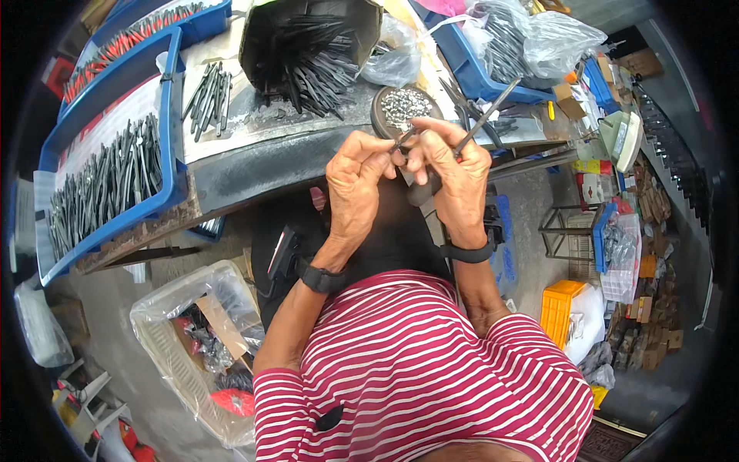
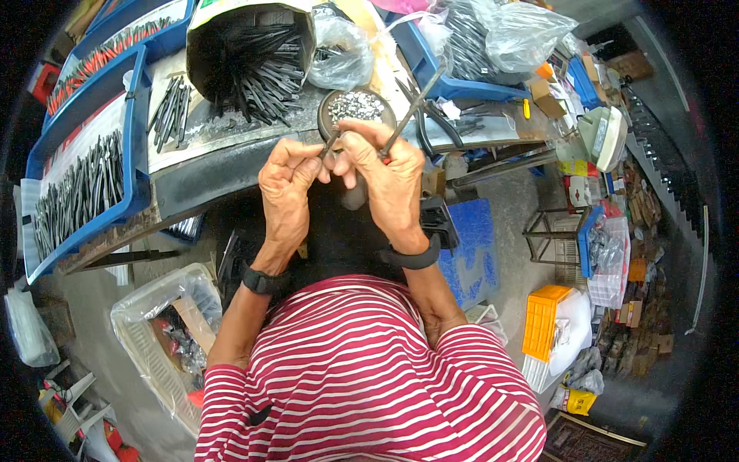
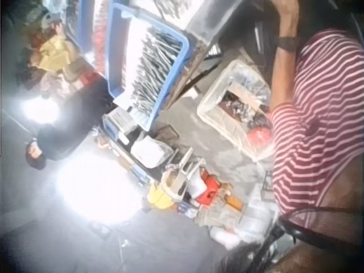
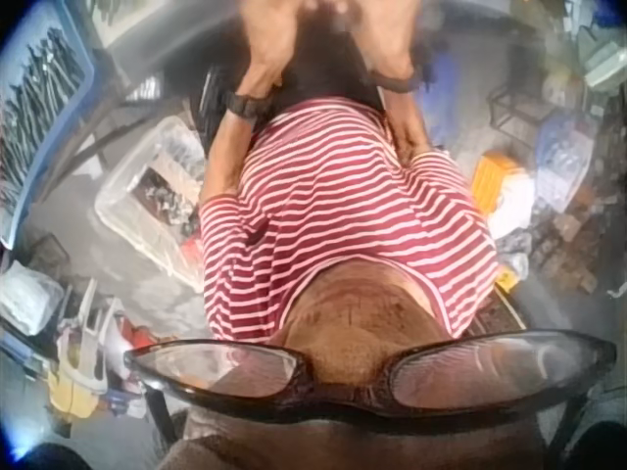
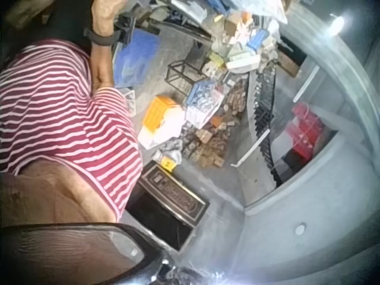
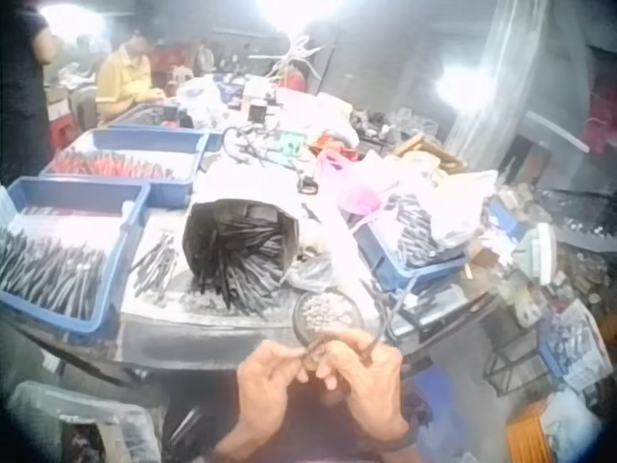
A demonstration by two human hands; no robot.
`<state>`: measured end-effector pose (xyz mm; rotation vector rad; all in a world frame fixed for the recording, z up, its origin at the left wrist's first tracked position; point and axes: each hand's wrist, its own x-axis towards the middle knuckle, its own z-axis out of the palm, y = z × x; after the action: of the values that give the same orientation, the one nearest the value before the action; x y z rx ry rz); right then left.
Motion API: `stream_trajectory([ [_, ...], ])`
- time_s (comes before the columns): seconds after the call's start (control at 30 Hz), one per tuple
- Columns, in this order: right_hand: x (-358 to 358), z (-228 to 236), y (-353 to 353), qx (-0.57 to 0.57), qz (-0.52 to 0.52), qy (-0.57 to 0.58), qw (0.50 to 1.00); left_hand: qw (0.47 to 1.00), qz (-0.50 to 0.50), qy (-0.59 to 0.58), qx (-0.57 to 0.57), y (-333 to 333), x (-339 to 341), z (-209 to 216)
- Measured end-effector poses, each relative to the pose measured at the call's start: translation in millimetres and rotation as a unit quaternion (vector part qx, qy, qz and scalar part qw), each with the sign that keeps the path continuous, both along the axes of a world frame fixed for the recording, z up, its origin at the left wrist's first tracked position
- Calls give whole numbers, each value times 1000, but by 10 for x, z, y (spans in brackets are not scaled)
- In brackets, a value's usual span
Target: The person repeatedly picks a metal rod and a small metal cap, then presses the cap onto the rod's end. The person places the assembled fastener into a blue bin and repeats the process with new parts from the table. The person uses both hands to align and press the components together.
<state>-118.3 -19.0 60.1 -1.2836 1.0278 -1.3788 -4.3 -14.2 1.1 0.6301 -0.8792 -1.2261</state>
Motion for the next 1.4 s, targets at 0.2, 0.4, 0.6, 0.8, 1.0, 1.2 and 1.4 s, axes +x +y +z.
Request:
stream_trajectory([
  [0.2, -234, 273, -155, -19, -9, -77, 997, 994, -56, 93, -15, -129, -119, -57],
  [0.4, -266, 434, -296, -121, 47, -121, 984, 993, -54, 100, -11, -147, -159, -146],
  [0.6, -178, 394, -282, -195, 54, 21, 979, 992, -51, 115, -13, -145, -162, -160],
  [0.8, -175, 494, -282, -220, 67, 9, 973, 992, -54, 111, -28, -146, -158, -168],
  [1.0, -191, 553, -282, -314, 46, 23, 948, 993, -52, 101, -26, -140, -156, -178],
  [1.2, -153, 464, -276, -266, 73, 35, 961, 994, -56, 87, -18, -130, -147, -174],
  [1.4, -270, 789, -215, -373, 39, -37, 926, 995, -52, 81, -17, -128, -154, -189],
])
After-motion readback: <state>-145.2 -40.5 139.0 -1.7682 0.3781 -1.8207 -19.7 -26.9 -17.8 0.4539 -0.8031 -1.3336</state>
